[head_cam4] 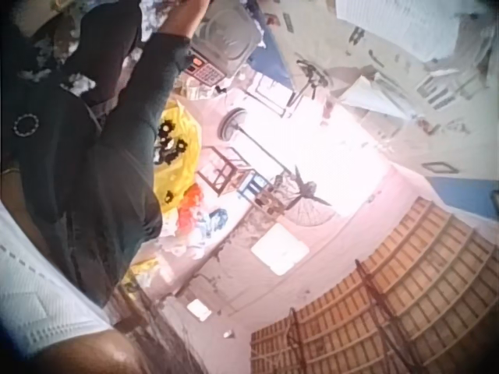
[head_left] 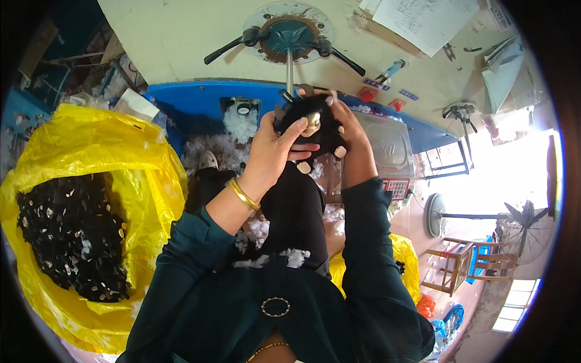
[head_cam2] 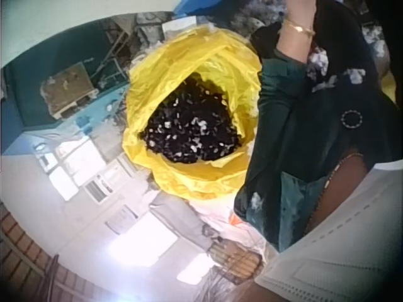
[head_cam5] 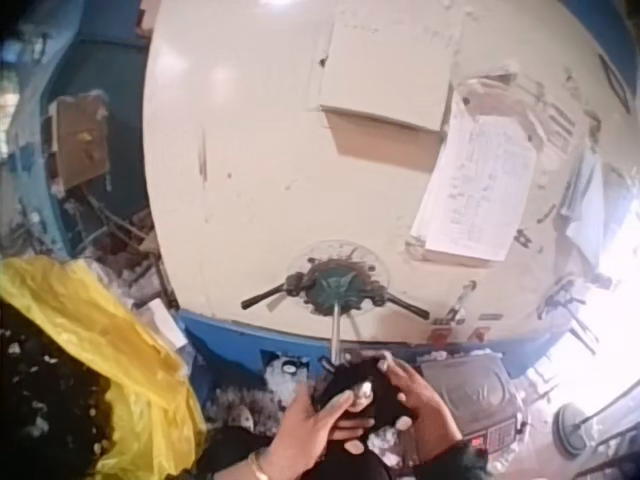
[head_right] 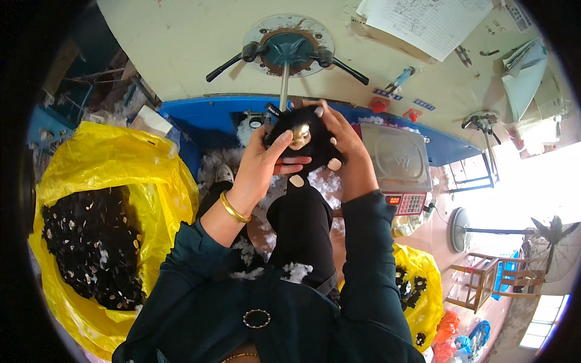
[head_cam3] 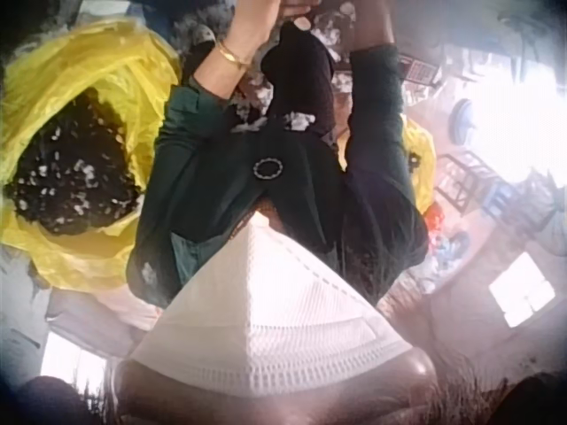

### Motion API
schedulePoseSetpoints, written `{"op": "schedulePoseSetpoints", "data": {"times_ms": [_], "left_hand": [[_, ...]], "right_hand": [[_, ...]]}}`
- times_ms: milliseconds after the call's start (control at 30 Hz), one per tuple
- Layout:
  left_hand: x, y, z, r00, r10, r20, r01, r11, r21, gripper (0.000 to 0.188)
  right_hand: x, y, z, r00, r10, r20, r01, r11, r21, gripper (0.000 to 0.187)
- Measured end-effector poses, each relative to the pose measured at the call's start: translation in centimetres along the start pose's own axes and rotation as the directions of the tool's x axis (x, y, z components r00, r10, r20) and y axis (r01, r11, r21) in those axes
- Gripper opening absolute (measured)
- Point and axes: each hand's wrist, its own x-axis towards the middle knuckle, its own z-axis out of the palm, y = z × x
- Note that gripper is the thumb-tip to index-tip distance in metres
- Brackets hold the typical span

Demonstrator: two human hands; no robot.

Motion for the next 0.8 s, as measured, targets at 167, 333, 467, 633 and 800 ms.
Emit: {"op": "schedulePoseSetpoints", "data": {"times_ms": [167, 333, 467, 633, 800], "left_hand": [[-0.7, -1.3, -2.5, 1.000, -0.019, 0.013, 0.018, 0.998, 0.057, 0.046], [1.4, -1.8, -5.9, 0.997, -0.031, 0.067, 0.013, 0.968, 0.252, 0.041], [2.0, -0.8, -8.6, 0.997, -0.059, 0.045, 0.041, 0.944, 0.327, 0.044], [2.0, 1.9, -9.1, 0.999, 0.001, 0.046, -0.018, 0.922, 0.387, 0.042], [-1.3, 1.1, -6.4, 0.999, -0.053, 0.005, 0.045, 0.893, 0.448, 0.033]], "right_hand": [[-1.1, -0.4, 3.1, 0.999, 0.032, -0.010, -0.032, 0.999, -0.032, 0.065], [-1.3, 1.3, 4.0, 0.998, -0.064, -0.011, 0.061, 0.978, -0.197, 0.071], [-0.3, 2.3, 8.0, 0.968, -0.211, -0.138, 0.133, 0.892, -0.432, 0.078], [0.4, 3.8, 10.4, 0.895, -0.289, -0.340, 0.116, 0.887, -0.448, 0.076], [-1.9, 1.6, 9.0, 0.938, -0.283, -0.201, 0.134, 0.830, -0.541, 0.076]]}}
